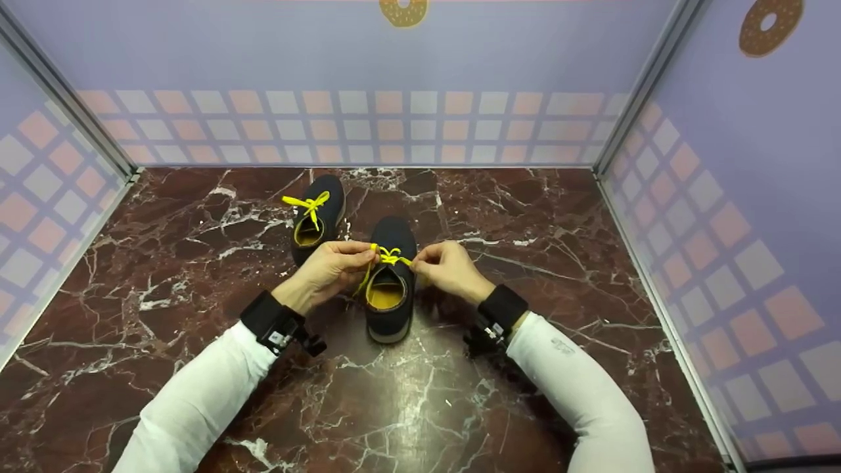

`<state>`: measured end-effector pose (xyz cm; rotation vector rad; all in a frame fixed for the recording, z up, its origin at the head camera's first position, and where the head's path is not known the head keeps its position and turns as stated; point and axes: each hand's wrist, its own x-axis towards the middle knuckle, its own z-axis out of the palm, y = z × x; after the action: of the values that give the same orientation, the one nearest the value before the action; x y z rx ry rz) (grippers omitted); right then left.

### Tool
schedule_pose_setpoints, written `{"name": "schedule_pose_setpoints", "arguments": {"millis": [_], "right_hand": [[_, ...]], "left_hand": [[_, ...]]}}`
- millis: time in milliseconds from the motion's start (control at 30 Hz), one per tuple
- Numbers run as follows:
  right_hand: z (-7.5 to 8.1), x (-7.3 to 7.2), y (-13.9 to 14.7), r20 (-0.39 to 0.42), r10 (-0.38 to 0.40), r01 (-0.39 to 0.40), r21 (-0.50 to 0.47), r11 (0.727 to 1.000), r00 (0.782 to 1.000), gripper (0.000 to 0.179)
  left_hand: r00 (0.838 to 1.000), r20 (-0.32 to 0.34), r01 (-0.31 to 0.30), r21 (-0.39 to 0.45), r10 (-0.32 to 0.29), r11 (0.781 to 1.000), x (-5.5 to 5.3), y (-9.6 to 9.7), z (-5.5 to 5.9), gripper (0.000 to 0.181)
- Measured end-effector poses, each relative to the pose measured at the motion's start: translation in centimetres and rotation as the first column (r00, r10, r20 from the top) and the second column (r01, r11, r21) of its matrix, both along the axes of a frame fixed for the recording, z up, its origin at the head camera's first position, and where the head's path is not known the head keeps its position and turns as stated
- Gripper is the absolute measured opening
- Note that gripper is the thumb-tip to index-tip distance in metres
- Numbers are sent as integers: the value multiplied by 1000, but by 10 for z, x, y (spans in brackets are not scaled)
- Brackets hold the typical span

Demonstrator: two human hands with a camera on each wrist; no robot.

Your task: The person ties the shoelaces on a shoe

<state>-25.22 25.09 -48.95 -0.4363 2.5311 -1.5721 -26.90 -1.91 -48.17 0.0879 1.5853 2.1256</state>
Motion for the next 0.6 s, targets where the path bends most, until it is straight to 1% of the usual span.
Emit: {"name": "schedule_pose_setpoints", "arguments": {"millis": [100,167,367,533,600], "right_hand": [[1,1,0,4,8,-8,1,1000,1000,21],[2,1,1,4,16,-16,3,1000,1000,20],[3,3,5,50,7,-6,-37,999,999,22],[5,5,8,95,1,6,-75,997,995,27],[6,7,9,109,13,-5,-81,997,994,29]], "left_hand": [[998,-34,-59,-8,59,998,2,6,-3,17],[994,-66,-83,-14,82,996,3,10,-4,17],[981,-161,-112,-1,110,994,6,17,-7,31],[958,-227,-179,-9,173,984,6,21,-10,21],[952,-246,-196,-24,184,980,6,22,-10,19]]}}
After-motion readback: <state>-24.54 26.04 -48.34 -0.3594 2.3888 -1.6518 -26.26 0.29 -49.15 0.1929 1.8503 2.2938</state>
